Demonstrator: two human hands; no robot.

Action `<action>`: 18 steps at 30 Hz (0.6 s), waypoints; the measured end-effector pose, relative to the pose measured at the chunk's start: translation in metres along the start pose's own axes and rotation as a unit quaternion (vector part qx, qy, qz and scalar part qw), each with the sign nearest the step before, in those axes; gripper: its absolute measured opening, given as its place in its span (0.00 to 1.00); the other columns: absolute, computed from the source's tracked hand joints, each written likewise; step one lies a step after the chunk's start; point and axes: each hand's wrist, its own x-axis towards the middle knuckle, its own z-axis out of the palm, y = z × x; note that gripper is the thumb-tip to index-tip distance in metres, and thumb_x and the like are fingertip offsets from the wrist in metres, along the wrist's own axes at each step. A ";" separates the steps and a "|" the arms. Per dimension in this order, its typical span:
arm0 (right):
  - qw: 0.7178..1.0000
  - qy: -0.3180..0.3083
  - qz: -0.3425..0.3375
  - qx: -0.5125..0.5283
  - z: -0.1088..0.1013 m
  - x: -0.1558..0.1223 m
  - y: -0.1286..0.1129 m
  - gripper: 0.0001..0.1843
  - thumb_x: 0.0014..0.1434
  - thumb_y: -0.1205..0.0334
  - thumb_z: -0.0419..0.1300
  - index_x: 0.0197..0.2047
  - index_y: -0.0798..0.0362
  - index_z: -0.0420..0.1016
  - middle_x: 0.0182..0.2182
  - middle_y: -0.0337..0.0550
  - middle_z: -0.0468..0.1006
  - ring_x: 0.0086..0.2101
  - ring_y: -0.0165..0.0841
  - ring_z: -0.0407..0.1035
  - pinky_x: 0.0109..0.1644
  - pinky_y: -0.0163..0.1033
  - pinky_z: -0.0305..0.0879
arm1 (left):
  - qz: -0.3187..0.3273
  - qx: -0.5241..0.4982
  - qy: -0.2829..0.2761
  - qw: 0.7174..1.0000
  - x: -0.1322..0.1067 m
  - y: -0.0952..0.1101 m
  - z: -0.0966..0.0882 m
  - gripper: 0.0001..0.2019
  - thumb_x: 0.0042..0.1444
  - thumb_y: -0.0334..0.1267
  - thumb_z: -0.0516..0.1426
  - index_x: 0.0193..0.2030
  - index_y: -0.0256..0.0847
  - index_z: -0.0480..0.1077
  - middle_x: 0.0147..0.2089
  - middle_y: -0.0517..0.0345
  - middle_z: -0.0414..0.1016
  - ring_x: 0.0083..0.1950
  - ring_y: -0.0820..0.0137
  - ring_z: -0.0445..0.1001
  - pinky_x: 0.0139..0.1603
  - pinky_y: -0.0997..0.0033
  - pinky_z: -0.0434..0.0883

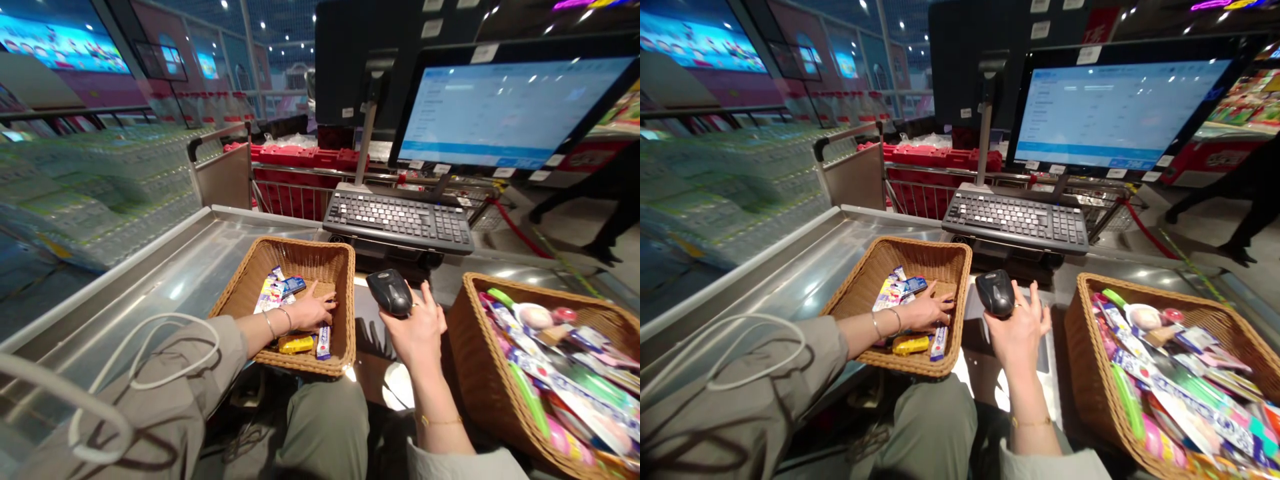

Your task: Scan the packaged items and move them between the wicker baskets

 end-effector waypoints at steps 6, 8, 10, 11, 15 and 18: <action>1.000 0.006 0.004 0.005 -0.001 -0.001 0.001 0.26 0.45 0.51 0.59 0.48 0.51 0.77 0.58 0.52 0.74 0.65 0.47 0.54 0.69 0.60 0.40 | 0.005 0.022 0.025 0.999 -0.001 -0.004 -0.002 0.10 0.60 0.30 0.58 0.39 0.52 0.78 0.60 0.59 0.76 0.72 0.57 0.57 0.69 0.28 0.34; 1.000 0.006 0.006 0.009 -0.002 -0.001 0.002 0.27 0.45 0.52 0.60 0.49 0.51 0.77 0.57 0.52 0.74 0.65 0.47 0.54 0.69 0.59 0.40 | -0.001 0.031 0.037 0.999 -0.002 -0.009 -0.009 0.11 0.61 0.29 0.57 0.36 0.50 0.78 0.57 0.62 0.78 0.72 0.59 0.59 0.69 0.29 0.31; 1.000 0.002 0.011 0.014 -0.004 0.000 0.002 0.27 0.45 0.53 0.60 0.49 0.52 0.77 0.57 0.52 0.74 0.65 0.47 0.54 0.69 0.59 0.39 | -0.022 0.048 0.055 0.997 -0.005 -0.014 -0.019 0.11 0.61 0.29 0.56 0.35 0.49 0.77 0.51 0.64 0.81 0.69 0.60 0.63 0.69 0.30 0.27; 1.000 0.000 0.013 0.016 -0.004 0.000 0.003 0.27 0.45 0.53 0.60 0.49 0.52 0.77 0.57 0.52 0.74 0.65 0.48 0.54 0.69 0.59 0.39 | -0.040 0.058 0.064 0.995 -0.007 -0.017 -0.024 0.12 0.61 0.28 0.55 0.35 0.49 0.77 0.45 0.64 0.83 0.67 0.62 0.67 0.69 0.31 0.25; 1.000 -0.003 0.012 0.014 -0.005 0.000 0.006 0.27 0.45 0.53 0.61 0.49 0.52 0.77 0.56 0.53 0.75 0.66 0.48 0.53 0.69 0.60 0.40 | -0.174 0.055 0.048 0.982 -0.015 -0.032 -0.034 0.09 0.60 0.32 0.57 0.33 0.47 0.77 0.36 0.62 0.82 0.50 0.64 0.77 0.68 0.30 0.25; 1.000 0.000 0.007 0.014 -0.004 -0.001 0.007 0.27 0.45 0.53 0.60 0.50 0.52 0.76 0.56 0.53 0.75 0.66 0.47 0.52 0.69 0.60 0.40 | -0.249 0.026 0.012 0.968 -0.021 -0.044 -0.029 0.08 0.59 0.37 0.59 0.29 0.45 0.77 0.33 0.61 0.82 0.44 0.64 0.79 0.66 0.25 0.31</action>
